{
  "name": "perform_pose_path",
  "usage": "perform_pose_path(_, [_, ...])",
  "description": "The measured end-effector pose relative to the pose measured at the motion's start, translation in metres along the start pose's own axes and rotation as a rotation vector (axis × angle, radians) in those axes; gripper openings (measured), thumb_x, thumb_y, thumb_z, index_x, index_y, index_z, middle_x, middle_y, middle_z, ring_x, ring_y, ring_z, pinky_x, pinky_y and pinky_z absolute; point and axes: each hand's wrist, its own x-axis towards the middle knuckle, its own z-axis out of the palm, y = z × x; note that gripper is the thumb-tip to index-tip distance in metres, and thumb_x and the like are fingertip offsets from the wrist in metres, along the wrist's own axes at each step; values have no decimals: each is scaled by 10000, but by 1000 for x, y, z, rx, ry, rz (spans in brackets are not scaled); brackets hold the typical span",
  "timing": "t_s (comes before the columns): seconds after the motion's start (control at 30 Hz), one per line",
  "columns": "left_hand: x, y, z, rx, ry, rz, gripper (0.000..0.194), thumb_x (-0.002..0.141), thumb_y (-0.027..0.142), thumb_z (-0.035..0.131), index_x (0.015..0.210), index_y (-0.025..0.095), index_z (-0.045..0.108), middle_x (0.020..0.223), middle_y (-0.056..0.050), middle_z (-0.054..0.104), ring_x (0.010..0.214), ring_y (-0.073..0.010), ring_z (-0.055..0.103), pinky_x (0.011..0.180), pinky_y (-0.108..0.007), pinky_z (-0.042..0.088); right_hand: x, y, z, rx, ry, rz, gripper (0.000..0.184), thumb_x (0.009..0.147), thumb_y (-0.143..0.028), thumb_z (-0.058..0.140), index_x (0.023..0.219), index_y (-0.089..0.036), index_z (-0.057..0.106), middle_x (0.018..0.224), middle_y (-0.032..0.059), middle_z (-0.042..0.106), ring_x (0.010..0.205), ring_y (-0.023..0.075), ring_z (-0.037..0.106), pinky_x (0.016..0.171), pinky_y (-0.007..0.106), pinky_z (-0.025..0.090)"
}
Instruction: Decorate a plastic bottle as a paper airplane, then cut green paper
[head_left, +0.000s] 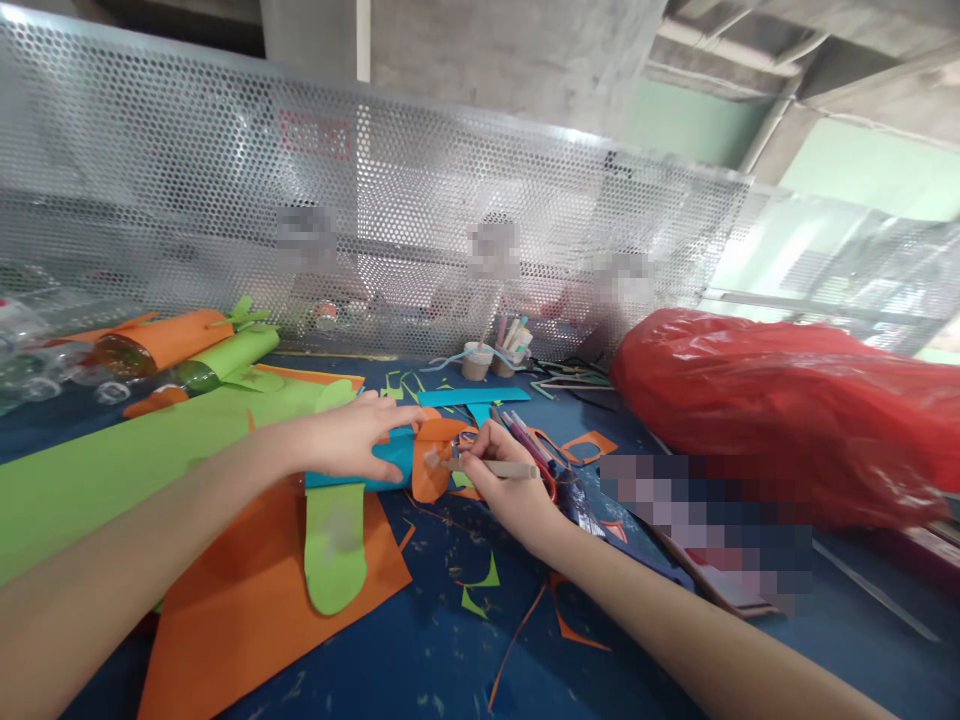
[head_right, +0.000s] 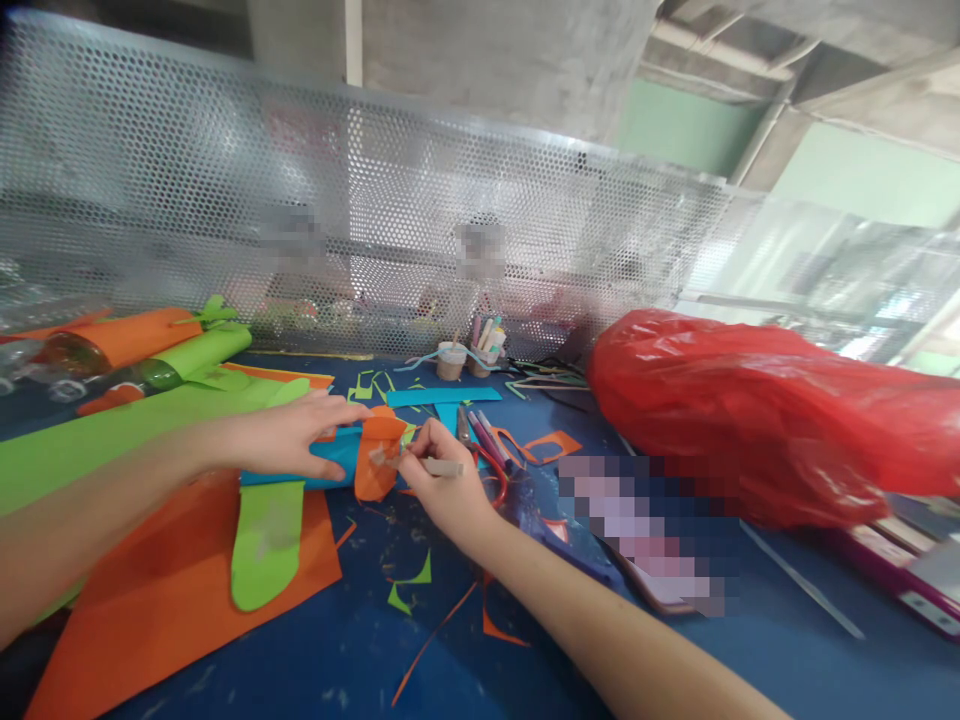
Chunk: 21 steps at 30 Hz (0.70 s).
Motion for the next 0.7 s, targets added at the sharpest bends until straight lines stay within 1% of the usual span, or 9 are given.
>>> perform_pose_path(0.1, [0,0,0,-41,-17,-4,759,799,484,649,1497,349,383,1433,-69,557,1232,-317,535,1098,-464,333,0,3,1,-4,-28,7,214,787,-300,593,699,-247,406,651,-53,439,581,133,394,564,278,327])
perform_pose_path(0.23, [-1,2,-1,-53,-25,-14,759,800,472,641,1500,341,379,1432,-70,555,1224,-317,542,1100,-467,329,0,6,1,8,-49,18,241,802,-324,614,711,-248,405,678,-43,465,600,140,446,580,281,352])
perform_pose_path(0.33, [-1,3,-2,-44,-35,-30,763,803,467,637,1506,338,372,1433,-73,553,1226,-316,539,1100,-470,330,-1,7,1,7,-49,14,236,799,-316,616,711,-247,407,677,-44,463,602,141,454,581,279,354])
perform_pose_path(0.43, [-1,3,-2,-30,-32,-25,769,803,468,638,1511,339,367,1448,-72,542,1238,-318,530,1110,-473,319,-1,5,1,7,-30,9,215,784,-293,601,705,-247,406,661,-49,453,587,136,430,568,277,340])
perform_pose_path(0.57, [0,3,-1,-28,-24,-18,777,806,472,640,1517,336,358,1451,-72,541,1256,-320,517,1118,-473,313,0,3,0,-3,12,-11,194,774,-261,567,683,-250,397,621,-61,413,558,128,359,544,276,307])
perform_pose_path(0.7, [0,2,-1,-40,-28,-24,774,807,476,641,1516,344,361,1439,-72,548,1259,-322,515,1120,-479,311,0,0,0,0,28,-19,207,774,-247,566,667,-255,389,606,-63,405,563,130,357,538,279,302])
